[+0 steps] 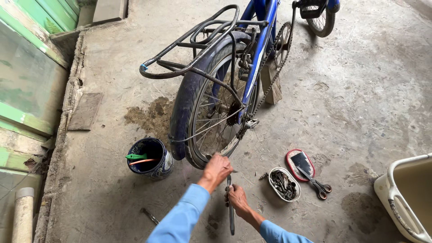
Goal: The person uses a green tire lever and a metal tool to pry the tire bead away from the rim on a blue bicycle. They repeatedly insert the tools between the tire and rim, working around the circumference to loosen the tire.
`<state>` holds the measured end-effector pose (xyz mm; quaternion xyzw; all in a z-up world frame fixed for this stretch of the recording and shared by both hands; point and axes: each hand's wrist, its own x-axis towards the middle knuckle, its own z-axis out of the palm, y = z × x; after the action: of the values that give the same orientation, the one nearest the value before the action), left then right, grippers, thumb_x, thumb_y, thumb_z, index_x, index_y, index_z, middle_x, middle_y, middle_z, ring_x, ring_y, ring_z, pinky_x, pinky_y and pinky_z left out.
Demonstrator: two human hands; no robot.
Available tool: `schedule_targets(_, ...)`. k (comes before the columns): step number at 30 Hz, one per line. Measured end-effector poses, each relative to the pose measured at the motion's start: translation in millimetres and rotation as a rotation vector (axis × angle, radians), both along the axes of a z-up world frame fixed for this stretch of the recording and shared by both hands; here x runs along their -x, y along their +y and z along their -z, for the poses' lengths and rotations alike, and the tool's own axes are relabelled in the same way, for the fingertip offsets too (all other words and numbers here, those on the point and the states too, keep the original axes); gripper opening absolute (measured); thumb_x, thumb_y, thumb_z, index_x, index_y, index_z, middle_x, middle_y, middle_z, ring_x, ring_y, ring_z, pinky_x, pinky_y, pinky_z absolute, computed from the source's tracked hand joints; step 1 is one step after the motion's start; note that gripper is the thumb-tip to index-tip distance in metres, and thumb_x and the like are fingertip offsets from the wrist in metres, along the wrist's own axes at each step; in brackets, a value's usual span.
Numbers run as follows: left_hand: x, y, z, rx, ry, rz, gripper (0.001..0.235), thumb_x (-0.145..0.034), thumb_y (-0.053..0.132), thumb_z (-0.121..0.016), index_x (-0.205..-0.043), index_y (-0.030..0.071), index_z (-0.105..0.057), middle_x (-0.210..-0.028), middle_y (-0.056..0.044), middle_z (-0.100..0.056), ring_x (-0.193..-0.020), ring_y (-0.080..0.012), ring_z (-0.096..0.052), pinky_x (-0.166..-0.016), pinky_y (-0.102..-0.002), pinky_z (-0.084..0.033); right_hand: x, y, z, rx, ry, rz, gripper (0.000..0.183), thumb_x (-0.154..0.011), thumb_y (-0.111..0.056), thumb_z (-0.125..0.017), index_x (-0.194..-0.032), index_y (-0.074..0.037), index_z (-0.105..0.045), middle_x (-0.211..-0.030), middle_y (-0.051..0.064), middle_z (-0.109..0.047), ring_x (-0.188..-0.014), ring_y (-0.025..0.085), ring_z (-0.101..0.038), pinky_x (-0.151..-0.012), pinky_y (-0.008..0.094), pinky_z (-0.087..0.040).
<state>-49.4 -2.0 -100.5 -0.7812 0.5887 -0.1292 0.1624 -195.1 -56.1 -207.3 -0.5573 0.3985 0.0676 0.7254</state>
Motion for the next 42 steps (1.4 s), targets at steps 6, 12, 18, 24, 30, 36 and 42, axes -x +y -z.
schedule_targets(6,7,6,-20,-0.187,0.462,-0.171,0.013,-0.092,0.017,-0.068,-0.081,0.011,-0.073,-0.087,-0.010,-0.072,-0.081,-0.0236,-0.070,-0.069,-0.042,-0.055,6,-15,11,0.099,0.108,-0.079,0.028,-0.103,-0.022,-0.049,-0.093,-0.001,-0.066,-0.066,0.008,-0.061,-0.051,0.018,-0.055,-0.047,0.037,-0.047)
schedule_targets(12,-2,48,-11,-0.375,0.806,-0.436,0.023,-0.079,0.024,-0.079,-0.095,0.008,-0.074,-0.102,-0.015,-0.073,-0.094,-0.0288,-0.071,-0.080,-0.043,-0.057,21,-36,14,0.193,0.128,-0.189,0.029,-0.101,-0.016,-0.052,-0.092,0.004,-0.070,-0.067,0.009,-0.067,-0.054,0.018,-0.064,-0.047,0.036,-0.051)
schedule_targets(18,-7,77,38,-0.405,0.880,-0.689,0.051,-0.067,0.031,-0.090,-0.108,0.004,-0.075,-0.117,-0.020,-0.074,-0.107,-0.0339,-0.072,-0.091,-0.044,-0.059,22,-50,-1,0.377,0.037,-0.280,0.032,-0.103,-0.030,-0.050,-0.102,-0.003,-0.066,-0.059,0.011,-0.062,-0.050,0.022,-0.064,-0.049,0.038,-0.052)
schedule_targets(24,-19,73,3,0.216,1.227,-1.127,0.076,-0.084,0.065,-0.078,-0.110,-0.006,-0.073,-0.111,-0.025,-0.074,-0.097,-0.0336,-0.072,-0.088,-0.039,-0.057,17,-46,1,0.526,0.028,-0.331,0.029,-0.100,-0.028,-0.056,-0.108,-0.002,-0.068,-0.060,0.010,-0.064,-0.052,0.021,-0.066,-0.052,0.040,-0.053)
schedule_targets(30,20,81,-59,1.011,1.295,-0.950,0.053,-0.074,0.047,-0.081,-0.096,-0.001,-0.078,-0.094,-0.016,-0.080,-0.082,-0.0282,-0.075,-0.076,-0.043,-0.057,8,-30,-9,0.459,-0.076,-0.139,0.035,-0.097,-0.033,-0.053,-0.114,-0.004,-0.063,-0.066,0.012,-0.068,-0.056,0.027,-0.068,-0.056,0.042,-0.055)
schedule_targets(36,24,81,-110,1.199,0.901,-0.845,0.049,-0.083,0.048,-0.078,-0.087,0.000,-0.074,-0.084,-0.016,-0.077,-0.075,-0.0309,-0.072,-0.074,-0.045,-0.054,6,-24,-30,0.631,-0.024,-0.052,0.039,-0.103,-0.036,-0.050,-0.115,-0.006,-0.071,-0.080,0.013,-0.069,-0.076,0.029,-0.069,-0.073,0.042,-0.053)
schedule_targets(42,28,72,-99,1.237,1.048,-0.829,0.037,-0.074,0.034,-0.084,-0.090,0.002,-0.074,-0.088,-0.011,-0.079,-0.080,-0.0258,-0.074,-0.077,-0.040,-0.056,9,-18,-40,0.743,-0.542,0.103,0.030,-0.096,-0.022,-0.068,-0.124,-0.012,-0.072,-0.099,0.009,-0.073,-0.085,0.018,-0.069,-0.074,0.037,-0.055)
